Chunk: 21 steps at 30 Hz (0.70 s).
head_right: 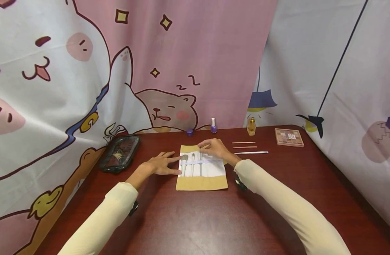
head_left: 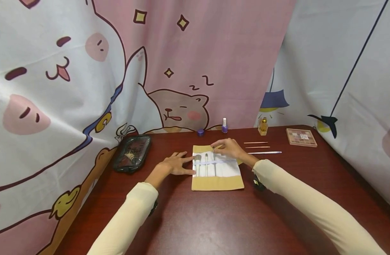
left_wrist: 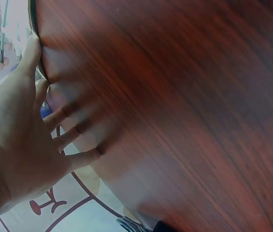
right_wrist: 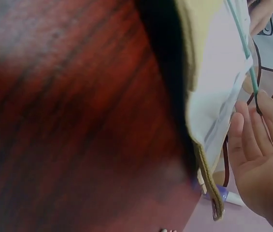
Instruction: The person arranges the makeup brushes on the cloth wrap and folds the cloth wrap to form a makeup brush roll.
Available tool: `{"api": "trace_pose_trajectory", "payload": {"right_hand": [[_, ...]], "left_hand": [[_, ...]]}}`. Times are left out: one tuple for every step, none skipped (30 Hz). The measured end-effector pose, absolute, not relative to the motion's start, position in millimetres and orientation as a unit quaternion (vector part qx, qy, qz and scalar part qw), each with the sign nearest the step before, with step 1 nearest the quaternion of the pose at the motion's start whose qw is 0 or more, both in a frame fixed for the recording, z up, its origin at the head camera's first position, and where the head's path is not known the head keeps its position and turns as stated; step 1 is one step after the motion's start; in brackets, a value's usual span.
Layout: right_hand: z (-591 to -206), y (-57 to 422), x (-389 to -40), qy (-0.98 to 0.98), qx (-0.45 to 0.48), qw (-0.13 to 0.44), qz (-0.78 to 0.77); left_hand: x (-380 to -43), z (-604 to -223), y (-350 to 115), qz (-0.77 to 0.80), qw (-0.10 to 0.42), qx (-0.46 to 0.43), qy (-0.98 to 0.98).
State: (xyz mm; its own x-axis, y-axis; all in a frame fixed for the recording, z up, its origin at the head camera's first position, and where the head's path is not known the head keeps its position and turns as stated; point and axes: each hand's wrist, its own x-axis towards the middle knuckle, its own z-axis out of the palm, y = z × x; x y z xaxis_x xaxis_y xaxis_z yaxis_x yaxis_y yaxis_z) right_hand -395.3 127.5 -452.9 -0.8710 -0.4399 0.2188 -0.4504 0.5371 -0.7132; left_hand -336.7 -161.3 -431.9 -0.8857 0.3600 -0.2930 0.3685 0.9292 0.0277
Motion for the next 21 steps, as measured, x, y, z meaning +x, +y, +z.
{"api": "trace_pose_trajectory", "payload": {"right_hand": [[-454, 128, -394, -0.876, 0.255, 0.002, 0.409], [-455, 128, -393, -0.875, 0.26, 0.001, 0.409], [-456, 128, -393, -0.874, 0.262, -0.003, 0.409], [-457, 128, -392, -0.874, 0.266, -0.004, 0.406], [-458, 128, -391, -0.874, 0.27, -0.005, 0.404], [-460, 127, -390, -0.875, 0.275, -0.005, 0.398], [-461, 127, -389, -0.877, 0.28, -0.002, 0.39], [-462, 127, -388, -0.879, 0.285, 0.0, 0.382], [-462, 127, -387, -0.881, 0.287, 0.001, 0.375], [-463, 127, -386, -0.883, 0.29, 0.002, 0.37], [-463, 127, -385, -0.883, 0.293, 0.003, 0.366], [-464, 127, -383, -0.883, 0.296, 0.003, 0.364], [-464, 127, -382, -0.882, 0.3, 0.002, 0.364], [-464, 127, -381, -0.879, 0.303, -0.001, 0.368], [-465, 127, -380, -0.876, 0.307, -0.004, 0.371], [-465, 128, -379, -0.873, 0.309, -0.007, 0.376], [-465, 128, -378, -0.87, 0.311, -0.011, 0.382], [-465, 128, -378, -0.868, 0.314, -0.013, 0.385], [-466, 128, -377, -0.865, 0.318, -0.014, 0.388], [-466, 128, -376, -0.864, 0.32, -0.013, 0.388], [-466, 129, -376, -0.864, 0.322, -0.011, 0.387]], "left_hand": [[-337, -432, -161, -0.015, 0.148, 0.188, 0.971], [-336, -431, -161, -0.015, 0.149, 0.188, 0.971], [-336, -431, -161, -0.015, 0.15, 0.187, 0.971], [-336, -431, -161, -0.015, 0.151, 0.186, 0.971], [-336, -430, -160, -0.015, 0.151, 0.186, 0.971], [-336, -430, -160, -0.014, 0.152, 0.185, 0.971], [-335, -430, -160, -0.014, 0.152, 0.186, 0.971], [-335, -429, -160, -0.013, 0.153, 0.186, 0.971], [-335, -429, -160, -0.013, 0.154, 0.186, 0.97], [-335, -429, -160, -0.013, 0.154, 0.186, 0.97], [-335, -429, -160, -0.013, 0.155, 0.186, 0.97], [-335, -429, -160, -0.012, 0.155, 0.187, 0.97], [-335, -429, -160, -0.012, 0.155, 0.187, 0.97], [-335, -429, -160, -0.012, 0.155, 0.187, 0.97], [-335, -430, -160, -0.011, 0.154, 0.188, 0.97], [-335, -430, -160, -0.01, 0.154, 0.188, 0.97], [-335, -429, -160, -0.008, 0.153, 0.188, 0.97], [-335, -429, -160, -0.007, 0.153, 0.188, 0.97], [-335, -429, -160, -0.007, 0.153, 0.189, 0.97], [-335, -429, -160, -0.007, 0.153, 0.189, 0.97], [-335, -430, -160, -0.006, 0.153, 0.189, 0.97]]}}
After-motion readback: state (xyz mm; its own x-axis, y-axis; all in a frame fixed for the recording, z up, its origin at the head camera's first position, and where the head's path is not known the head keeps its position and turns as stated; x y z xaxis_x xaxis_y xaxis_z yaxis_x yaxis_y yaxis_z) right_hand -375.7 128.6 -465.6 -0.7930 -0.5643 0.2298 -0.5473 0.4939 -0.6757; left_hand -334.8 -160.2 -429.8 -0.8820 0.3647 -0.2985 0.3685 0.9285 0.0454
